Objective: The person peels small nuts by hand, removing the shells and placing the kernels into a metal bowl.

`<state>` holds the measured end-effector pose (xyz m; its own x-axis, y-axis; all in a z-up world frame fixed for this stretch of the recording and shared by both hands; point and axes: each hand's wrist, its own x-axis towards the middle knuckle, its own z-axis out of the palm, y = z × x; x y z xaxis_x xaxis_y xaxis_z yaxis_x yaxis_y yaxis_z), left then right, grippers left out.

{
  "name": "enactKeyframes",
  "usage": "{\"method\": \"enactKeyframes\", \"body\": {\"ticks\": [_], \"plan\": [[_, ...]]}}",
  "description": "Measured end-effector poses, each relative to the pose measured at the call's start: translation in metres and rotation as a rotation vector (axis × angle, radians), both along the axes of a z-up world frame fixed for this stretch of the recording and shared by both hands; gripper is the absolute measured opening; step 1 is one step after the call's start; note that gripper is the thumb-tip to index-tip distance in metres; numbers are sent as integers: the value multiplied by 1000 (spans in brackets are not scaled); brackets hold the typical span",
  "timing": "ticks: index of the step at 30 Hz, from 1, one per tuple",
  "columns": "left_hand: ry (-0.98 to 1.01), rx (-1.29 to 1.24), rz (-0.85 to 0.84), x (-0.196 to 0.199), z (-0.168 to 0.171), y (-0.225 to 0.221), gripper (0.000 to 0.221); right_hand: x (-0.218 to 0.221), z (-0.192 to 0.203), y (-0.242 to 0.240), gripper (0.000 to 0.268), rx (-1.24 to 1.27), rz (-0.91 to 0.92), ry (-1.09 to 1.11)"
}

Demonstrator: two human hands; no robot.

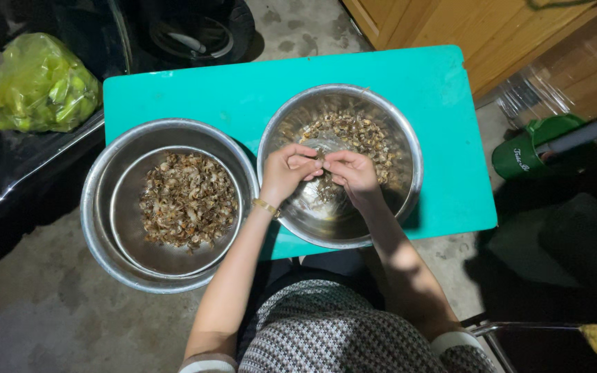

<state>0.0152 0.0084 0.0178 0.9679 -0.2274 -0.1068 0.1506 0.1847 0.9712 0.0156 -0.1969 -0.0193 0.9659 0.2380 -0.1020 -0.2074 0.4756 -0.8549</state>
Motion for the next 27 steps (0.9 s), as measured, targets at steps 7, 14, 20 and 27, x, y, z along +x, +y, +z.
{"method": "enactKeyframes", "body": {"ticks": [7,14,20,27], "plan": [[-519,696,256,-24,41,-11,12,4,-5,-6,7,57,56,113],[-726,827,368,-33,63,4,10,10,-17,-16,4,334,239,235],[-249,303,116,-27,67,28,32,0,-3,-2,10,-26,182,92],[-512,660,-87,-15,60,21,21,-3,-14,-1,10,-374,144,-392]]}}
